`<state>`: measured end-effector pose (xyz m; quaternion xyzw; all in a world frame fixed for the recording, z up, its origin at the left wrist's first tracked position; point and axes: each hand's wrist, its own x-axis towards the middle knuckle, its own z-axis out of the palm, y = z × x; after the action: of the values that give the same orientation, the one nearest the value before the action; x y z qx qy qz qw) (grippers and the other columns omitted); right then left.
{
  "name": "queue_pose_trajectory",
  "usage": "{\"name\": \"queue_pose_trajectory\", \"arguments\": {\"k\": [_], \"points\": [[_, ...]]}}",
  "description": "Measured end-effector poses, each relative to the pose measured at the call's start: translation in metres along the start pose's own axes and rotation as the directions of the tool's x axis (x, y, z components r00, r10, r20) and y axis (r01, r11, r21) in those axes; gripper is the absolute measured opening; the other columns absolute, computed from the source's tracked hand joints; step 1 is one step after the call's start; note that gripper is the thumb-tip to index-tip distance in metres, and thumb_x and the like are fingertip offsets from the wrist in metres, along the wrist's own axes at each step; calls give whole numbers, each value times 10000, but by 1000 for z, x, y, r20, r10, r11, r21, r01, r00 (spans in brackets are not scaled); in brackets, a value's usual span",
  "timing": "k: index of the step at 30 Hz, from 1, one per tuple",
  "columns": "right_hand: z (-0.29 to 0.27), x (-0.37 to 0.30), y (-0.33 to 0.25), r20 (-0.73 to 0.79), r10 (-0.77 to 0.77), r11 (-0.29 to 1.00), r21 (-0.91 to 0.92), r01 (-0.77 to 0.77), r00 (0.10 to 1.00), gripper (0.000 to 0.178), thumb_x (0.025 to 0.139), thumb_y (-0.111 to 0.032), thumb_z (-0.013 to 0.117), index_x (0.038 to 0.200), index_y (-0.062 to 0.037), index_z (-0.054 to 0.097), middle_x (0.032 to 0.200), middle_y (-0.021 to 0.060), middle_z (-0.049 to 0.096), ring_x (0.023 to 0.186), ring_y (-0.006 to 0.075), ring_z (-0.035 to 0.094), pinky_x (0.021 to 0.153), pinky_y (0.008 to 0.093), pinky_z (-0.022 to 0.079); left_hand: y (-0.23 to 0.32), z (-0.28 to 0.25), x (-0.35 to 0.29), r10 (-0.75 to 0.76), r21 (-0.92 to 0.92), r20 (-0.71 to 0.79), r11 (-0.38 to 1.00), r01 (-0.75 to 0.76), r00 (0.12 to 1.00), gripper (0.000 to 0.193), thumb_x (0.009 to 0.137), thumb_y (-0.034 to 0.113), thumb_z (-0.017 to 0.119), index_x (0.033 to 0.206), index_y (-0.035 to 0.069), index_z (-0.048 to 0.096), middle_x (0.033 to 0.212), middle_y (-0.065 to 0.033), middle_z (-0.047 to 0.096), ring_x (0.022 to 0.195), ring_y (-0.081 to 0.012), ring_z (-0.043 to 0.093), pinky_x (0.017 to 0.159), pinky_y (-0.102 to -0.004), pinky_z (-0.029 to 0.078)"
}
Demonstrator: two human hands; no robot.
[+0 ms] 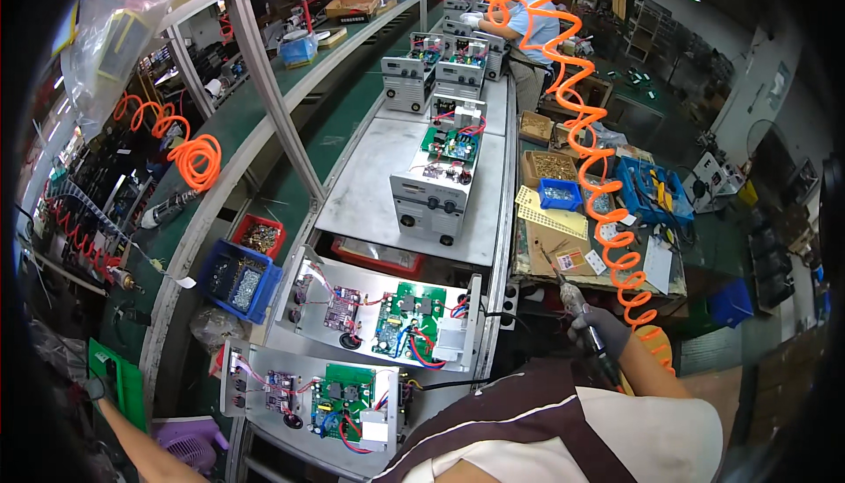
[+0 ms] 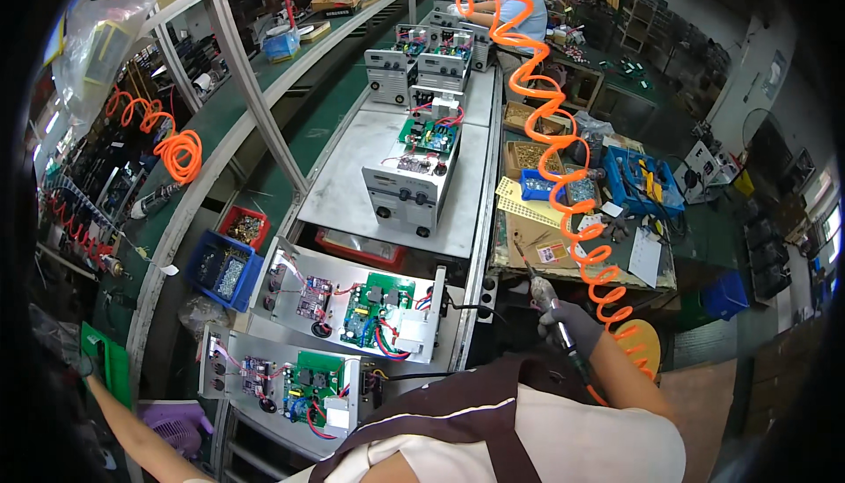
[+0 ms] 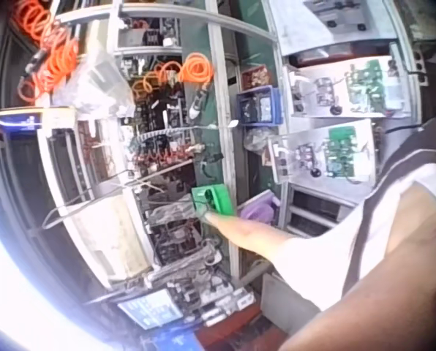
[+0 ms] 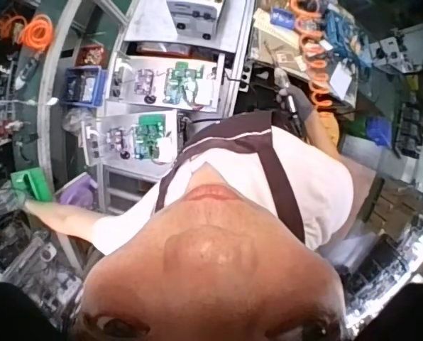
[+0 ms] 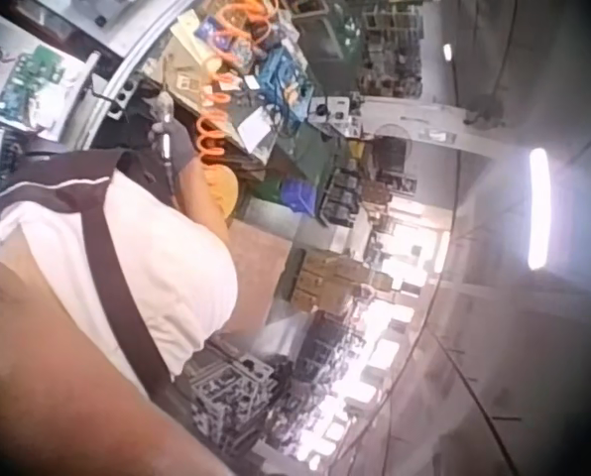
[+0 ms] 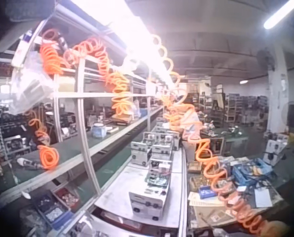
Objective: The person uses a pneumatic screwdriver to tighten screws on the interior of an open metal electronics enclosure. They then pick up a small white paper card and place it inside the enclosure. Finally, they use a red air blower to clean dust from the circuit boards and components inside the unit.
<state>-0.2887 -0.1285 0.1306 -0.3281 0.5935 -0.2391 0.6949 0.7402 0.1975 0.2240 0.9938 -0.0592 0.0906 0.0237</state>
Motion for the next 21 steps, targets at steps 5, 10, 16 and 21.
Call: {"name": "queue_pose_trajectory", "arguments": {"k": [5, 10, 16, 21], "points": [[-11, 7, -1, 81, 11, 1000, -7, -11, 997, 360, 700, -179, 624, 1022, -85, 494, 714, 71, 598, 524, 140, 582, 484, 237, 480, -3, -12, -6, -45, -95, 2, 994, 45, 999, 503, 881, 416, 372, 1280, 125, 468, 1273, -102, 504, 1144, -274, 484, 907, -466, 369], [-30, 18, 13, 150, -14, 999, 49, 6, 989, 371, 695, -164, 613, 1035, -76, 492, 709, 74, 591, 506, 140, 571, 465, 248, 478, 4, -24, -15, -103, -201, 15, 974, 104, 995, 507, 878, 422, 380, 1285, 131, 460, 1280, -89, 499, 1140, -264, 483, 903, -465, 368], [-45, 14, 13, 111, -24, 999, 35, 20, 994, 369, 695, -161, 606, 1032, -52, 501, 712, 92, 599, 490, 154, 567, 444, 261, 459, 31, -41, -24, -165, -409, 39, 897, 167, 985, 512, 875, 430, 389, 1291, 137, 451, 1290, -73, 492, 1136, -252, 481, 898, -464, 367], [-50, 7, 3, 214, -41, 995, 95, 21, 976, 352, 728, -127, 602, 1041, -21, 482, 732, 90, 584, 536, 143, 560, 486, 251, 469, 20, -53, -43, -250, -703, 73, 674, 228, 965, 517, 872, 436, 396, 1296, 143, 443, 1297, -60, 486, 1133, -242, 480, 894, -463, 367]]}}
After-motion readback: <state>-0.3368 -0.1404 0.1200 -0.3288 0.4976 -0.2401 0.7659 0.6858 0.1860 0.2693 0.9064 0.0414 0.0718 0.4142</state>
